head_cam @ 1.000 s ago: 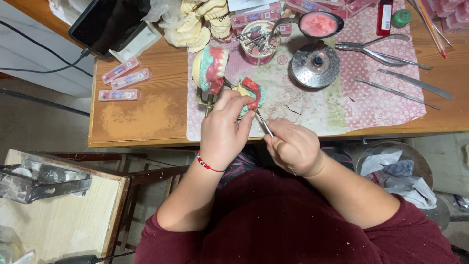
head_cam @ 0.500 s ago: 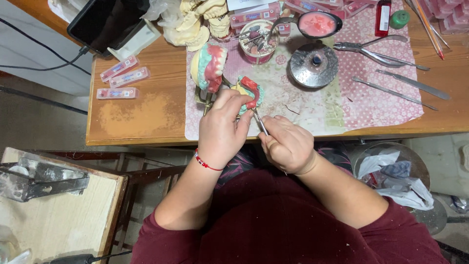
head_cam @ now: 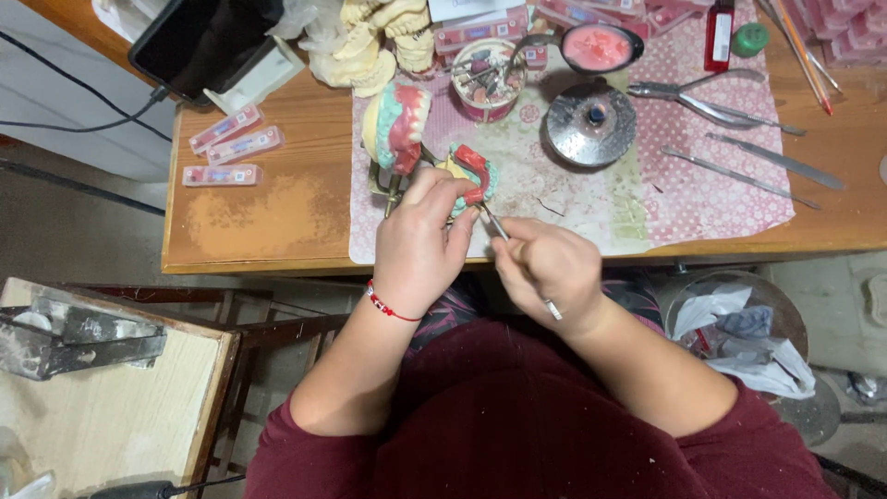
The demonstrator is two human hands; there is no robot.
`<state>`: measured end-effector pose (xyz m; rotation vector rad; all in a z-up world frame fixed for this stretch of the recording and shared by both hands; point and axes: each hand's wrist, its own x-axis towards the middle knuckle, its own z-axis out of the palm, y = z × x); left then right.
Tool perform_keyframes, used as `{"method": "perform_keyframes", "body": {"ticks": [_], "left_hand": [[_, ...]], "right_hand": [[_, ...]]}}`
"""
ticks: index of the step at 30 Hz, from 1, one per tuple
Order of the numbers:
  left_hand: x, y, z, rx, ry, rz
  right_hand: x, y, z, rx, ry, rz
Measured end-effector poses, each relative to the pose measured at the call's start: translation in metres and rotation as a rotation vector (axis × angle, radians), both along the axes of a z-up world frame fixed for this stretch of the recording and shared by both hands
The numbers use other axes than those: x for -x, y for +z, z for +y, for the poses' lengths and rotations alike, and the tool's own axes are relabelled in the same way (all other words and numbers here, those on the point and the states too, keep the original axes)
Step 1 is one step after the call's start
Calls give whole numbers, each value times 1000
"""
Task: The person works on a dental model mounted on an articulator, using a metal tool to shape and smooth the pink and yellow material. They also handle a small plastic case containing artificial teeth and a small white device on the table.
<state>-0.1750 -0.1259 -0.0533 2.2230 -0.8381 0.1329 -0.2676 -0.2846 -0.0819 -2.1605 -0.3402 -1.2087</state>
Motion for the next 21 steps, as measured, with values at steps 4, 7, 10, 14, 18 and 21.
{"method": "perform_keyframes", "body": {"ticks": [4,7,10,14,18,21], "left_hand": [[1,3,0,-8,4,8],[-1,3,0,-13,8,33],[-2,4,1,-22,9,75],[-2,5,0,-44,20,114],[0,5,-1,-47,12,121],[-1,5,1,-63,-8,92]], "right_hand": [[-5,38,-14,-348,75,346],[-19,56,-27,-511,80,560],[-26,55,-35,-652,154,633],[-23,47,-45,-614,287,468],[-37,52,-37,-110,208,336],[-48,37,-30,192,122,316]]}}
